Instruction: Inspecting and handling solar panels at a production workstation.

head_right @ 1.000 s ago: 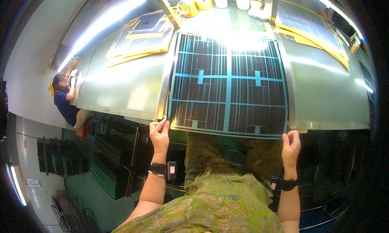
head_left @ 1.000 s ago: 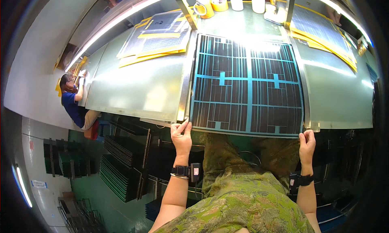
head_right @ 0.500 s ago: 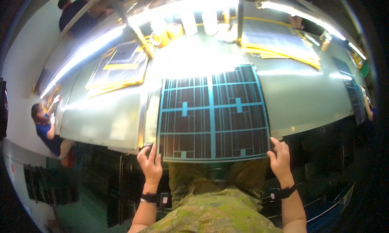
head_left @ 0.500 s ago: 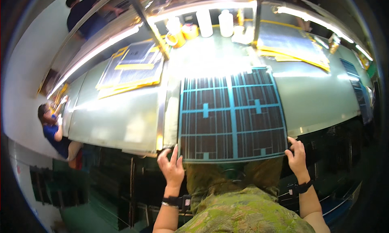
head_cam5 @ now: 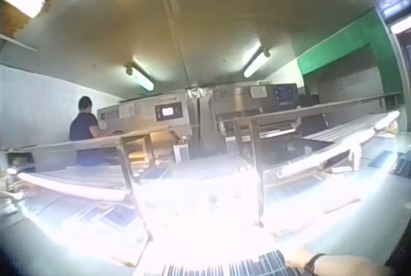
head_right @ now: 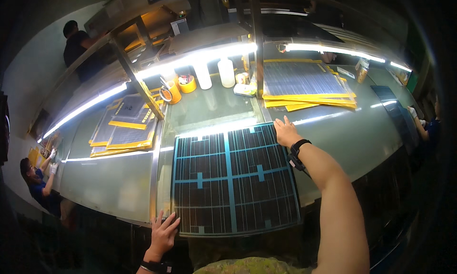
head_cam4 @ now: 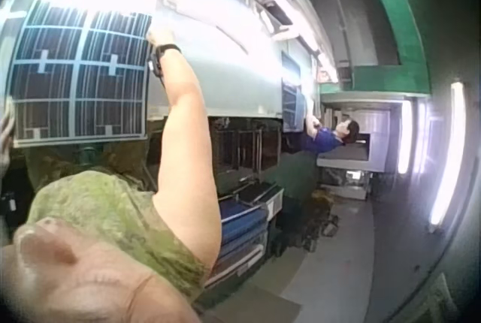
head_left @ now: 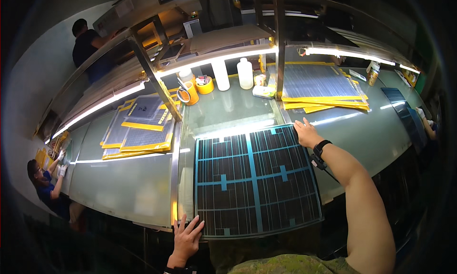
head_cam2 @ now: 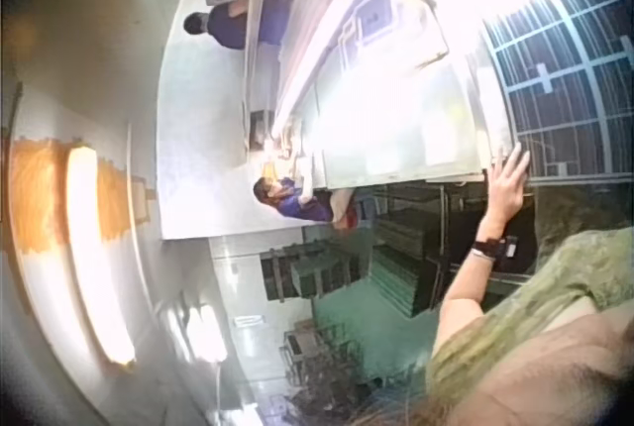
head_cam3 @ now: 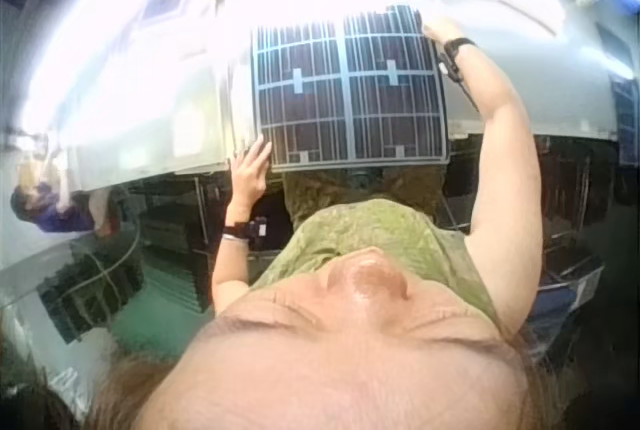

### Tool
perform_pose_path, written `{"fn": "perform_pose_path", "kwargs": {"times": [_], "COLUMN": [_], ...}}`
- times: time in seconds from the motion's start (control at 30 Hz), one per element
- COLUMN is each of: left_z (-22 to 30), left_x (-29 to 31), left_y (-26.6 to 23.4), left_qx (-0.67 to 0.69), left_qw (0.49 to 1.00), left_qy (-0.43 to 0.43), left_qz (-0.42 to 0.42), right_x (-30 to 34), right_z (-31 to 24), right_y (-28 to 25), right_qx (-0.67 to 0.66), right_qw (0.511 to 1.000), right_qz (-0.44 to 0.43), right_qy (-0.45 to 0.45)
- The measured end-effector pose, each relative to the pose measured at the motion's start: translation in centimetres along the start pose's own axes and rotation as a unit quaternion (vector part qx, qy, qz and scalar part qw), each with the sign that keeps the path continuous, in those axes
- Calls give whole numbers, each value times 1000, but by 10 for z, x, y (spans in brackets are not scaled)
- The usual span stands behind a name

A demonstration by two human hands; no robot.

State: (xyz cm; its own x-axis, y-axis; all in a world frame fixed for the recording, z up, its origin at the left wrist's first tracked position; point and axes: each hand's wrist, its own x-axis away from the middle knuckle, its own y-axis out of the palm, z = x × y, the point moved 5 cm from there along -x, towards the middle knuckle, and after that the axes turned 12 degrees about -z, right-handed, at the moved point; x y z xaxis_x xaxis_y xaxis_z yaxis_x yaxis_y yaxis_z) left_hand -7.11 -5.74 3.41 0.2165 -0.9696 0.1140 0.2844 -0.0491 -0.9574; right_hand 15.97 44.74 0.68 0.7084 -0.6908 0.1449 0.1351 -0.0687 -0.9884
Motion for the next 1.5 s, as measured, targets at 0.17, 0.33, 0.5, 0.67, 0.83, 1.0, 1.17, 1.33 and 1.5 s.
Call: {"fn": "perform_pose_path", "kwargs": {"times": [0.17, 0.33, 0.5, 0.67, 0.83, 1.0, 1.17, 1.33, 1.5], "left_z": [-14, -56, -80, -76, -74, -80, -83, -67, -4], "left_x": [-42, -191, -289, -303, -306, -300, -293, -219, -40], "left_y": [-22, -25, -28, -20, -14, -13, -12, -1, 18], "left_qx": [-8, -76, -49, -110, -61, -82, -113, -64, -14], "left_qw": [998, 994, 997, 991, 995, 992, 983, 993, 999], "left_qy": [67, 64, -22, -54, -84, -99, -143, -102, -24], "left_qz": [-1, 53, 50, 59, 7, 6, -3, -16, -33], "right_x": [-21, -12, -6, 1, 12, 132, 303, 344, 313], "right_z": [-8, -13, -17, -9, -8, -47, -100, -69, -47], "right_y": [13, 9, 9, 10, 4, 8, 0, 22, 106], "right_qx": [40, 71, 71, 60, 37, 36, -48, -375, -901], "right_qw": [996, 990, 991, 988, 996, 992, 996, 919, 406], "right_qz": [75, 118, 114, 141, 78, 112, 58, 99, -82], "right_qy": [1, -18, -14, -19, 23, -51, -52, 77, 128]}}
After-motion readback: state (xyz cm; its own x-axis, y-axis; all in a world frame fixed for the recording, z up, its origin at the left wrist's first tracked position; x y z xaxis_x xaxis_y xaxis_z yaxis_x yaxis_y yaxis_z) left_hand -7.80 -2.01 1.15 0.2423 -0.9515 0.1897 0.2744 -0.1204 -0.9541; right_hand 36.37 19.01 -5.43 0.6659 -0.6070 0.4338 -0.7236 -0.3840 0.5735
